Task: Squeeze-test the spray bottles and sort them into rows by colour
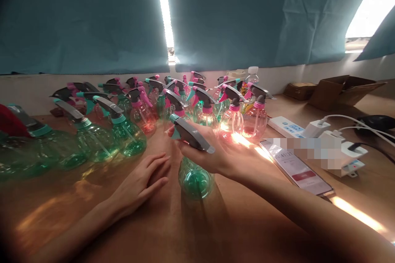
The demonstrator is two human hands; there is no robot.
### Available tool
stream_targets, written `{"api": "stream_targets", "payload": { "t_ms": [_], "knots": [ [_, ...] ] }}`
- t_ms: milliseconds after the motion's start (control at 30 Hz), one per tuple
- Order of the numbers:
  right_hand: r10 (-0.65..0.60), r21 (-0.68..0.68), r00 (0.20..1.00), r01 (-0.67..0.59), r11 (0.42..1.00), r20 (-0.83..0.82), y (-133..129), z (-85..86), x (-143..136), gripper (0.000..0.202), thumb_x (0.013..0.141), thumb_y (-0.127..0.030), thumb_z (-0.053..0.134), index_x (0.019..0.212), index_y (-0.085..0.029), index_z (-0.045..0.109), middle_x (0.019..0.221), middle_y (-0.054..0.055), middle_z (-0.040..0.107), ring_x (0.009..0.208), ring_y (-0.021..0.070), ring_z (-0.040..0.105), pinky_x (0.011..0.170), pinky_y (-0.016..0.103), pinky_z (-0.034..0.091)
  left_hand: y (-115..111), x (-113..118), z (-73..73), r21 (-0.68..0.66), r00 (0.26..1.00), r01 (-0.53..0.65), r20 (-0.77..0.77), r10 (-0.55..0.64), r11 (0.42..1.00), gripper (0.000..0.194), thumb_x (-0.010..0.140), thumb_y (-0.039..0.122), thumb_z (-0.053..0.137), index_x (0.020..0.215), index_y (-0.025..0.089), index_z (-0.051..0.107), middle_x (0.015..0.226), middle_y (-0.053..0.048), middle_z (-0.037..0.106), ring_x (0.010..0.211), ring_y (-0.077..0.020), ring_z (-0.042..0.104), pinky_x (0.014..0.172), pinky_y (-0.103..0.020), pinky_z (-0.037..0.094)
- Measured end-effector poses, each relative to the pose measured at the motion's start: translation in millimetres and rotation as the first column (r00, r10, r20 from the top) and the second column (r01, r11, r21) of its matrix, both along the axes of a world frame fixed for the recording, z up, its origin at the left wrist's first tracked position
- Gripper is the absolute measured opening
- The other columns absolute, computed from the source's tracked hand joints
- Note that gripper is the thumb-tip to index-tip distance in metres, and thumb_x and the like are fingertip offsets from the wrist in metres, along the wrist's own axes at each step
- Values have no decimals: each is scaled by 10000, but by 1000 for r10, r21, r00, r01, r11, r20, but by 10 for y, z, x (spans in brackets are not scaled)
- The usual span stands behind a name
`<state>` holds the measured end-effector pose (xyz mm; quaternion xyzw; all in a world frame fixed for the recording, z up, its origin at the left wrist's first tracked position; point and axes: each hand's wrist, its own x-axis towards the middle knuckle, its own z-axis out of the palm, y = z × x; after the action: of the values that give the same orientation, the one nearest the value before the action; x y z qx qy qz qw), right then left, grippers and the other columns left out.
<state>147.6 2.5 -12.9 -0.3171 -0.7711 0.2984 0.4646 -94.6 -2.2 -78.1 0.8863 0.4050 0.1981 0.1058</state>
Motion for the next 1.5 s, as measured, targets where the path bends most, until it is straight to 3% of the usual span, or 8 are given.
{"api": "stream_targets", "payload": {
  "t_ms": [167,400,633,900,1067,1167,1367,1500],
  "knots": [
    [-43,-63,992,51,997,115,-30,56,50,184,868,-305,580,1028,-224,618,792,-13,635,690,146,589,602,271,455,15,-8,-29,57,999,-35,-1,35,998,394,943,416,493,1279,212,495,1365,-125,468,1232,-310,489,1007,-468,438],
    [-99,-136,981,122,983,169,-55,50,57,202,854,-391,589,1007,-267,631,875,-3,662,792,182,629,659,300,473,-9,24,8,137,998,-29,-54,37,990,319,935,302,518,1241,215,495,1366,-143,433,1285,-322,429,997,-482,450],
    [-111,-43,964,125,991,240,-75,133,59,169,879,-395,557,812,-240,541,639,-60,484,519,93,409,473,253,308,0,36,-5,136,995,-38,-90,50,990,333,933,291,527,1250,193,498,1366,-157,425,1276,-324,436,998,-486,445],
    [-132,5,956,136,991,263,-35,59,92,209,873,-440,547,813,-244,588,606,-50,468,512,106,431,453,253,334,1,36,-37,142,996,-62,-56,71,988,348,915,312,541,1238,183,536,1390,-169,412,1288,-345,427,1004,-498,431],
    [-113,-22,983,118,993,147,-73,97,57,257,840,-399,603,1048,-252,627,881,9,658,759,164,637,660,292,521,8,14,-56,109,993,-65,-89,75,992,402,923,355,527,1288,185,530,1383,-165,476,1270,-342,458,1020,-513,412],
    [-54,-109,994,64,992,92,-65,68,37,295,841,-361,610,1108,-237,605,1033,42,680,918,203,682,750,316,558,15,5,-65,82,984,-76,-152,88,994,447,929,381,508,1316,158,526,1413,-180,468,1307,-357,422,1041,-536,385],
    [-15,-149,997,3,989,-81,-35,-40,-17,343,821,-329,640,1144,-235,573,1121,59,690,872,178,709,714,288,584,38,12,-70,79,981,-75,-174,87,994,466,936,390,490,1317,127,544,1417,-191,475,1322,-364,412,1057,-552,364],
    [-1,-154,997,-12,988,-83,-43,-15,-33,348,810,-264,641,1150,-226,579,1180,58,667,904,172,707,759,289,588,31,11,-62,94,984,-71,-158,85,993,432,934,374,503,1304,157,554,1409,-171,494,1315,-340,430,1060,-533,366]
  ]
}}
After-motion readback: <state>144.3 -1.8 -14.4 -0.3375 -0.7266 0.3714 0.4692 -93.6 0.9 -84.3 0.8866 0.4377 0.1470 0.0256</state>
